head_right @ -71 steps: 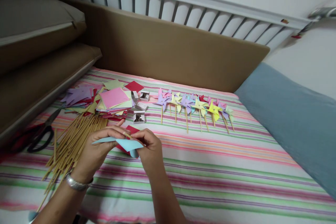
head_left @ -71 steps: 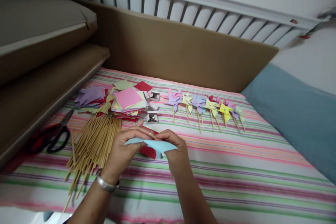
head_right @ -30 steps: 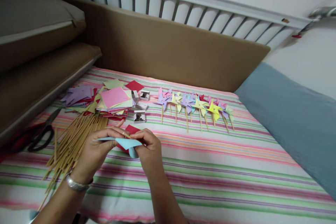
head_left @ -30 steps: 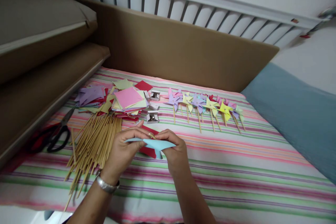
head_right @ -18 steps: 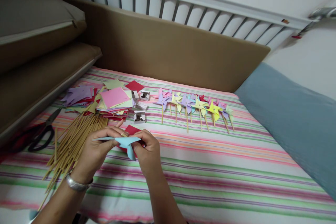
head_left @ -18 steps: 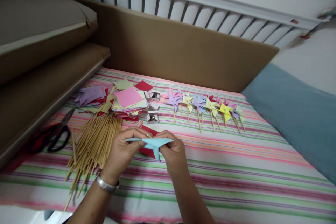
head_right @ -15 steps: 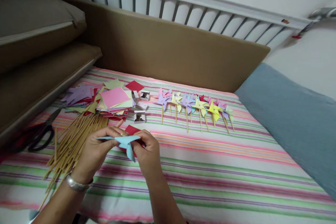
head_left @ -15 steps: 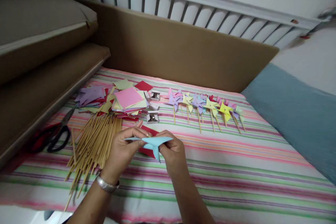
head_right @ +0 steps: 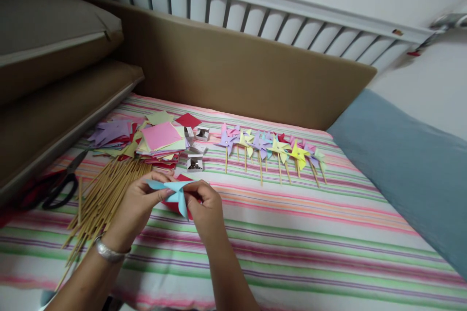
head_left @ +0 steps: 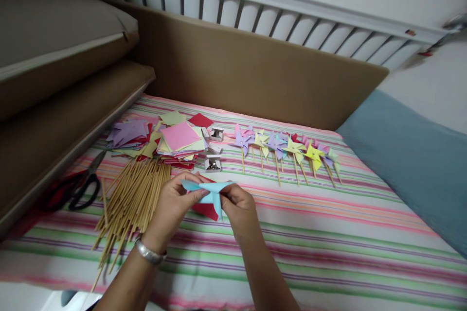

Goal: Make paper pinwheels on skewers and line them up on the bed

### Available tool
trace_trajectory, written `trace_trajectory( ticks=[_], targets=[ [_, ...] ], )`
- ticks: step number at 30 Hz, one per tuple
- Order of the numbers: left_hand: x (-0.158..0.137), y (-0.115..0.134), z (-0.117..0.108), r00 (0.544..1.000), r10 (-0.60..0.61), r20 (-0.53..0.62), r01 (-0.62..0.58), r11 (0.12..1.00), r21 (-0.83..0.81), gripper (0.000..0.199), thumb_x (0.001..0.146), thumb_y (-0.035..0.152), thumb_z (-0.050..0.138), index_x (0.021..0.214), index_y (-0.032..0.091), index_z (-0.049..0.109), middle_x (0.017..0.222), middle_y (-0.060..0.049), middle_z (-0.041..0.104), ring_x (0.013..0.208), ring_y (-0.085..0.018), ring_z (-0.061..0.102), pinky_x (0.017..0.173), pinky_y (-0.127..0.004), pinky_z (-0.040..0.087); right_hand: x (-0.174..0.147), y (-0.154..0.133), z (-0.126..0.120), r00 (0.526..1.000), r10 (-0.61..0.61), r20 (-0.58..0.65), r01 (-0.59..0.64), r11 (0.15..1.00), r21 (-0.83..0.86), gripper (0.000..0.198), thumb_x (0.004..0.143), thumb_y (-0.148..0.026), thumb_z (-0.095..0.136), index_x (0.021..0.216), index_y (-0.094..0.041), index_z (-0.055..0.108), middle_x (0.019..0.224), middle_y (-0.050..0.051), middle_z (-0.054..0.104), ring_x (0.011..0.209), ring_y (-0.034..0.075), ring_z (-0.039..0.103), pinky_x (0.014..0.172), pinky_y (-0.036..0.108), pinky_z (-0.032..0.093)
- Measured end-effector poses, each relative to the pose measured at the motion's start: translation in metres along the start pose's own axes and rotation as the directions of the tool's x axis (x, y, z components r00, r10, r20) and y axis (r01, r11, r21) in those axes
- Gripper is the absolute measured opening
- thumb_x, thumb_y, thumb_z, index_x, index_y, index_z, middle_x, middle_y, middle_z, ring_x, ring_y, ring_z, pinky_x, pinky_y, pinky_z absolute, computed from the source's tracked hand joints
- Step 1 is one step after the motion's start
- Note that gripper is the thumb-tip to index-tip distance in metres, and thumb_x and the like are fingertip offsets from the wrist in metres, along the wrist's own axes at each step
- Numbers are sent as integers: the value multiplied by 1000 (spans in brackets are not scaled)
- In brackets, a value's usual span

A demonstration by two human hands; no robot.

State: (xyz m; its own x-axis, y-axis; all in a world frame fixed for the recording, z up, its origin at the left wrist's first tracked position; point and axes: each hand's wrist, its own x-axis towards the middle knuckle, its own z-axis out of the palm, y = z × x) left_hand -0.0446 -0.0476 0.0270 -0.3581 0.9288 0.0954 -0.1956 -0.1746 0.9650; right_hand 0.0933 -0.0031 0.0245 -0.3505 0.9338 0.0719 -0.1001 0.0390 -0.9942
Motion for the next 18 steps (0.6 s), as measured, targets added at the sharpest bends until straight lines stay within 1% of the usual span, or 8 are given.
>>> trace_trajectory(
  ticks=[3, 6, 9, 12, 14, 18],
  targets=[
    [3, -5, -1, 996, -82, -48, 74, 988, -136, 26, 60, 19, 76, 81, 18, 61, 75, 2, 65, 70, -12, 59, 65, -22, 45, 3, 1, 0, 996, 56, 70, -58, 998, 23, 12, 67, -20, 65, 77, -19, 69, 73, 0, 65, 66, 13, 58, 64, 25, 46],
    [7, -7, -3, 986, -130, -101, 104, 969, -225, 38, 59, 20, 76, 93, 18, 60, 73, 2, 65, 65, -10, 58, 63, -21, 44, 6, 9, -5, 984, 138, 116, -141, 990, 15, 18, 63, -20, 67, 81, -18, 68, 71, 0, 67, 67, 14, 60, 67, 26, 47],
    [11, -5, -6, 970, -175, -166, 128, 957, -259, 52, 56, 22, 77, 105, 16, 58, 80, -2, 67, 73, -14, 62, 67, -24, 45, 6, 20, -15, 969, 222, 112, -210, 972, -108, 17, 58, -19, 69, 75, -17, 66, 65, -1, 64, 60, 12, 57, 58, 24, 44],
    [14, -4, -8, 959, -188, -214, 127, 955, -268, 59, 54, 23, 78, 108, 14, 58, 85, -5, 68, 77, -17, 63, 71, -27, 46, 2, 30, -28, 954, 272, 123, -227, 929, -291, 7, 62, -19, 66, 69, -16, 65, 57, -3, 60, 52, 10, 52, 50, 21, 38],
    [14, -5, -9, 957, -185, -225, 123, 957, -262, 59, 53, 24, 78, 107, 14, 58, 85, -5, 68, 76, -17, 63, 71, -28, 46, -3, 34, -35, 962, 247, 113, -185, 901, -393, 3, 65, -19, 63, 65, -17, 65, 56, -3, 58, 51, 9, 50, 49, 21, 36],
    [9, -10, -10, 956, -177, -236, 132, 972, -193, 54, 51, 28, 80, 100, 13, 62, 81, -4, 67, 67, -14, 60, 65, -26, 46, -18, 36, -45, 992, 82, 98, -20, 857, -514, 5, 66, -18, 66, 64, -19, 70, 64, -1, 62, 60, 11, 55, 56, 21, 39]
  ],
)
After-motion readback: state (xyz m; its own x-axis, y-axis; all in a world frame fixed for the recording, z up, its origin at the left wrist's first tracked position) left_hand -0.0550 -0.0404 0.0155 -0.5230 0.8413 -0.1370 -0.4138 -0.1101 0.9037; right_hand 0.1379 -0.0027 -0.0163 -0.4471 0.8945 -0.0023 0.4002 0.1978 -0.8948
